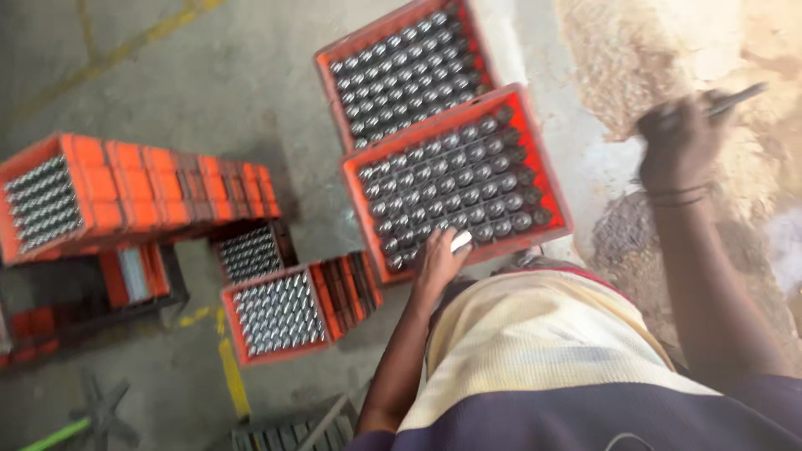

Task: The person repeatedly picks up small cylindrical metal parts from a red crate, briefly inspects them, and places them back into the crate. The person uses a small metal tool in the right hand while handling the parts with the left hand.

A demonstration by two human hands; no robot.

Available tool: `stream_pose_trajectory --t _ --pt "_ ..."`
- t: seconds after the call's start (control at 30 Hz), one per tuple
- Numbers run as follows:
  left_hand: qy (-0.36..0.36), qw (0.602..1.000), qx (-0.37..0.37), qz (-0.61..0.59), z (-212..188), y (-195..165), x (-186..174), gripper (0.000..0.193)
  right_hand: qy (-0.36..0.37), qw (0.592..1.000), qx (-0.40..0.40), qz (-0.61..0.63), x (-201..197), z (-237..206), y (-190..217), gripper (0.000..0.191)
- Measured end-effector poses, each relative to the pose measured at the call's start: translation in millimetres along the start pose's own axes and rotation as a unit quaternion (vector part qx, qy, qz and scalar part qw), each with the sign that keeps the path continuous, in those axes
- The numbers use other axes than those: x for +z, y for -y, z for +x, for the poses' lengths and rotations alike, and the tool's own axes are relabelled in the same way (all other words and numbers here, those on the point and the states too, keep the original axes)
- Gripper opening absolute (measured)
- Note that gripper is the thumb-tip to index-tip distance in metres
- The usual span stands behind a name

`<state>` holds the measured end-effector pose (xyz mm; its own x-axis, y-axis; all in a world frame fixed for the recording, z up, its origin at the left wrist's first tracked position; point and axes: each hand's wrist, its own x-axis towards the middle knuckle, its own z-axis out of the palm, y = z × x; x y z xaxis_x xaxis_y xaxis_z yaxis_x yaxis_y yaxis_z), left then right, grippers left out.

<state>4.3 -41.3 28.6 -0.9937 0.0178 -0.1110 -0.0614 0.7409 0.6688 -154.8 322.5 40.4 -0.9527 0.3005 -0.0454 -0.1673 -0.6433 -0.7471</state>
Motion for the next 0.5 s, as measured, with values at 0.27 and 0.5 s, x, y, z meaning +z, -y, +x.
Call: stream_pose_trajectory --t 0.27,0.5 --pt "0.071 0.994 -0.080 0.037 18.4 -2.3 28.3 0.036 -0.101 0.976 0.189 -0.041 18.4 -72.0 -35.9 0.035" --pt "0.163 0.967 -0.122 0.153 46.1 -24.1 17.0 0.049 -0.060 0.968 0.231 -0.074 20.1 -98.3 -56.6 0.036"
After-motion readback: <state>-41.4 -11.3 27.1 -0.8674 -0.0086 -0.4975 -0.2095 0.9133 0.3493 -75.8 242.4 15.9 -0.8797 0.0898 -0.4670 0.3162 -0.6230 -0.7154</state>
